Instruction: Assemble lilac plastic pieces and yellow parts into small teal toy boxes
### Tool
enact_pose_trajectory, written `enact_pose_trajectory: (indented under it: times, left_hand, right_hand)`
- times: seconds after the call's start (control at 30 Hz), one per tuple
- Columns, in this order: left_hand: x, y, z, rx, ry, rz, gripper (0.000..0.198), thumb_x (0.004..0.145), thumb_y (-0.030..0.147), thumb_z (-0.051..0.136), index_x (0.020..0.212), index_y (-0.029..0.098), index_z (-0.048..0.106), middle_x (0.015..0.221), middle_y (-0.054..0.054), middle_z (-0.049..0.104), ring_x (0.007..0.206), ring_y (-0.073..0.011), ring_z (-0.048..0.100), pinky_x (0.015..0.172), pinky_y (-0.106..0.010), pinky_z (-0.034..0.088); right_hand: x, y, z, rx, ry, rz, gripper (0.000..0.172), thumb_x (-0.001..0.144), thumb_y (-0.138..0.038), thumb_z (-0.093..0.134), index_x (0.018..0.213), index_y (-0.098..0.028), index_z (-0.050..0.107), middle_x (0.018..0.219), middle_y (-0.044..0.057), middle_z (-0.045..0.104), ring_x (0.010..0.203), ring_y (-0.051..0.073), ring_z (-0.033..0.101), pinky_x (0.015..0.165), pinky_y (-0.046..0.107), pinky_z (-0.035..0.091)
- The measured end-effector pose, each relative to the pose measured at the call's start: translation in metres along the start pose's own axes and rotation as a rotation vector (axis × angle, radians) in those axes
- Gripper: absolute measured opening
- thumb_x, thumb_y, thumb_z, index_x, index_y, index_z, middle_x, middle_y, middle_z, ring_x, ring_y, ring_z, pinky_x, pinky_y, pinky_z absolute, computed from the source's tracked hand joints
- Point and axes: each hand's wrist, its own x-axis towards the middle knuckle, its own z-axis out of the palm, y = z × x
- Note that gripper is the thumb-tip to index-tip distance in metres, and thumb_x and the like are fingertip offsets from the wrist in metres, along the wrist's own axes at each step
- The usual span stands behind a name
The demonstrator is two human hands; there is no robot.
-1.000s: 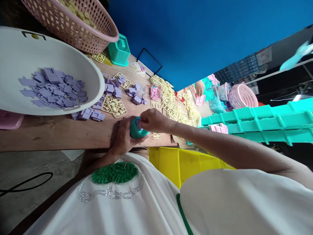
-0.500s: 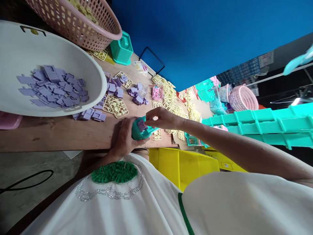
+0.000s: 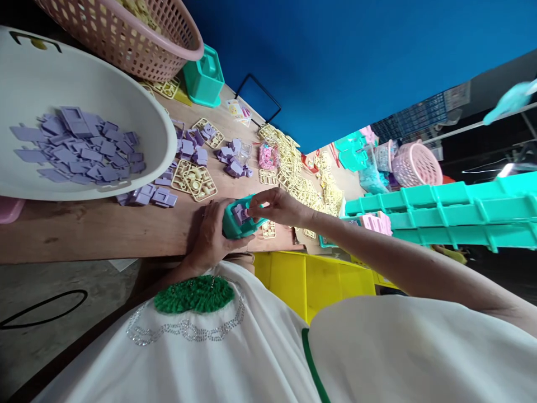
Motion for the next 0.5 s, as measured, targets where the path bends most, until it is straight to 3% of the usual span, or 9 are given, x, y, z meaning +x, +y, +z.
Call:
enact_pose_trajectory:
  times: [0.33, 0.5]
  left_hand:
    - [-0.0005, 0.0010, -0.0008, 0.019, 0.002, -0.004, 0.083, 0.071, 0.044, 0.098, 0.136, 0.023, 0.051, 0.129, -0.012, 0.069, 0.121, -0.0354, 0.066, 0.107, -0.049, 0.050]
    - [0.0004, 0.0025, -0.0021, 0.002, -0.012, -0.013, 0.082, 0.072, 0.044, 0.098, 0.137, 0.025, 0.051, 0.127, -0.011, 0.069, 0.121, -0.0346, 0.065, 0.107, -0.048, 0.050]
  right_hand:
    - [0.0016, 0.0079, 0.0018, 0.100, -0.005, -0.011, 0.037, 0.079, -0.052, 0.087, 0.078, -0.016, 0.076, 0.075, 0.004, 0.074, 0.073, 0.017, 0.069, 0.072, 0.031, 0.057]
    - [0.0013, 0.0040, 0.0049, 0.034, 0.027, -0.008, 0.035, 0.080, -0.050, 0.083, 0.076, -0.017, 0.073, 0.069, 0.002, 0.071, 0.068, 0.016, 0.066, 0.066, 0.029, 0.054]
